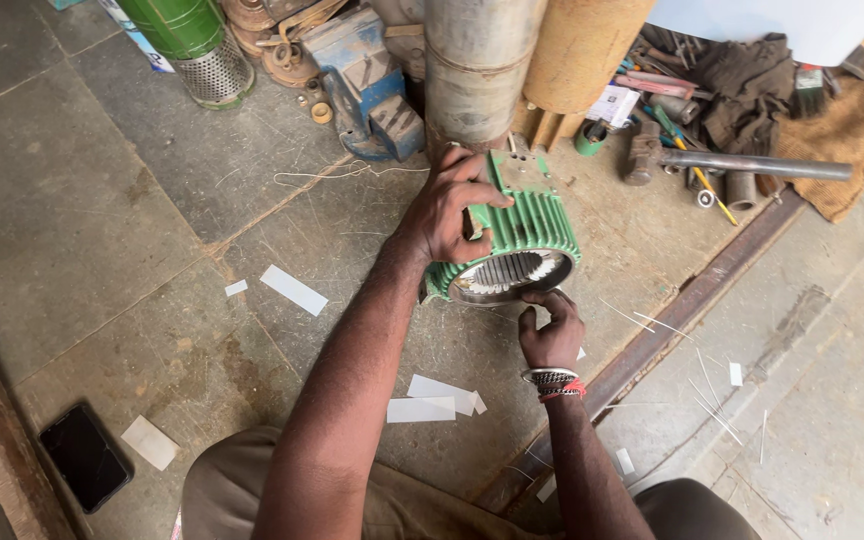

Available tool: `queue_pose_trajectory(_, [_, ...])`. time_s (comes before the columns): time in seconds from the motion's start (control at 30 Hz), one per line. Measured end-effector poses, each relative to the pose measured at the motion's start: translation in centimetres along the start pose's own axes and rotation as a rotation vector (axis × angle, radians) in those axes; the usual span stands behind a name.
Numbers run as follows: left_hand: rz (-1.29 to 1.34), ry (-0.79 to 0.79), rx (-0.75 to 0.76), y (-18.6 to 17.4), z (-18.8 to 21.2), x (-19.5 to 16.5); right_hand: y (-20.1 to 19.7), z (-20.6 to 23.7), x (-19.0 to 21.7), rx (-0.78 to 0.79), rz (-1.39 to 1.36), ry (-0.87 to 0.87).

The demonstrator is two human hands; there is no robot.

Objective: The person cuts small rectangular pieces of white material using scissors and inserts them into the slots of a green electric motor stator. The person repeatedly cuts and places the pieces into the stator slots.

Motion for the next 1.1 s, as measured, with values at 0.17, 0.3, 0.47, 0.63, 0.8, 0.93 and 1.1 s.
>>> queue_pose_trajectory(0.17, [-0.022,0.032,0.001,0.2,0.9,-1.6,-1.1,0.3,-3.9,0.021,-0.186,0.352])
queue_pose_trajectory(0.3, [-0.098,0.07,0.021,0.2,1.1,-3.3,-2.0,-0.2,-4.3,0.066,-0.361,0.446])
queue_pose_trajectory(0.47, [-0.106,0.011,0.017,0.0,1.2,-4.9,-3.6,-0.6,-2.6,0.21,-0.381,0.474])
queue_pose_trajectory(0.63, [-0.295,0.014,-0.038,-0.1,1.8,-6.4,-5.2,-1.0,-1.0,0.276,-0.232,0.489])
queue_pose_trajectory(0.8, [-0.335,-0.02,-0.118,-1.4,4.4,-7.4,-4.3,-1.2,-0.1,0.317,-0.469,0.51])
queue_pose_trajectory(0.93, [-0.364,-0.056,-0.124,-2.2,7.2,-8.5,-3.8,-1.2,0.7,0.367,-0.574,0.509])
queue_pose_trajectory(1.1, [-0.354,-0.104,-0.099,-2.4,8.0,-8.7,-3.4,0.4,2.2,0.539,-0.313,0.326])
Point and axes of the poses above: each hand's wrist, its own z-axis away from the middle knuckle, its own y-axis out of the palm, x = y × z, the point moved 6 cm from there along -z, towards the middle knuckle, and after that the axes turned 1 degree about y, right-handed, at the moved point
